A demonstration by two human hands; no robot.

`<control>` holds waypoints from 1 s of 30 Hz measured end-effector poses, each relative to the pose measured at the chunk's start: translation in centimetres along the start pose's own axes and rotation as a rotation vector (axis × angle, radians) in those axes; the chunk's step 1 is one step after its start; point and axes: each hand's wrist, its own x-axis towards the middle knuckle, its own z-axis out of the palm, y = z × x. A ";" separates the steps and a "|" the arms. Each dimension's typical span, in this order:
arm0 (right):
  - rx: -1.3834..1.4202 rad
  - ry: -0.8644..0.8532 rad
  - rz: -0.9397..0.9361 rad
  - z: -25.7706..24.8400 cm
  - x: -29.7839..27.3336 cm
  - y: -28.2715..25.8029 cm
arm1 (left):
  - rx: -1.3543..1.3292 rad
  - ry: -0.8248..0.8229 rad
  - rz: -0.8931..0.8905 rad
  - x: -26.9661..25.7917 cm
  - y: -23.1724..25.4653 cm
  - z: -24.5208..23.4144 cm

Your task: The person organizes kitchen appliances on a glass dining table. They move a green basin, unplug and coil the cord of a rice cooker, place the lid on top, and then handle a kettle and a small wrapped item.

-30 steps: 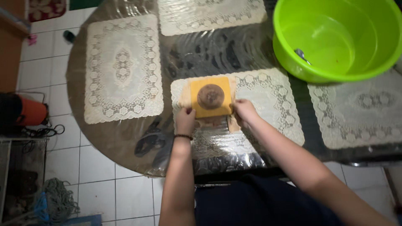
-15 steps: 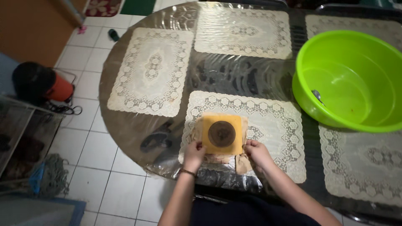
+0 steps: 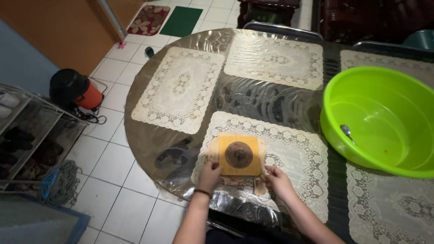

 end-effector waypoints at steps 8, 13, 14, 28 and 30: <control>0.153 0.014 0.040 -3.7 -0.7 1.4 | 0.091 -0.086 -0.013 0.1 1.7 1.0; 0.191 -0.031 0.034 -5.6 -1.1 0.6 | 0.288 -0.075 0.040 -1.3 3.7 3.6; 0.204 -0.051 0.012 -6.0 -1.2 0.5 | 0.288 -0.079 0.076 -1.7 4.0 4.1; 0.253 -0.052 0.111 -12.1 -1.2 6.7 | 0.354 -0.168 0.155 -5.6 6.2 7.6; 0.107 -0.022 0.106 -11.8 -1.4 7.0 | 0.222 -0.157 0.170 -5.4 5.2 7.9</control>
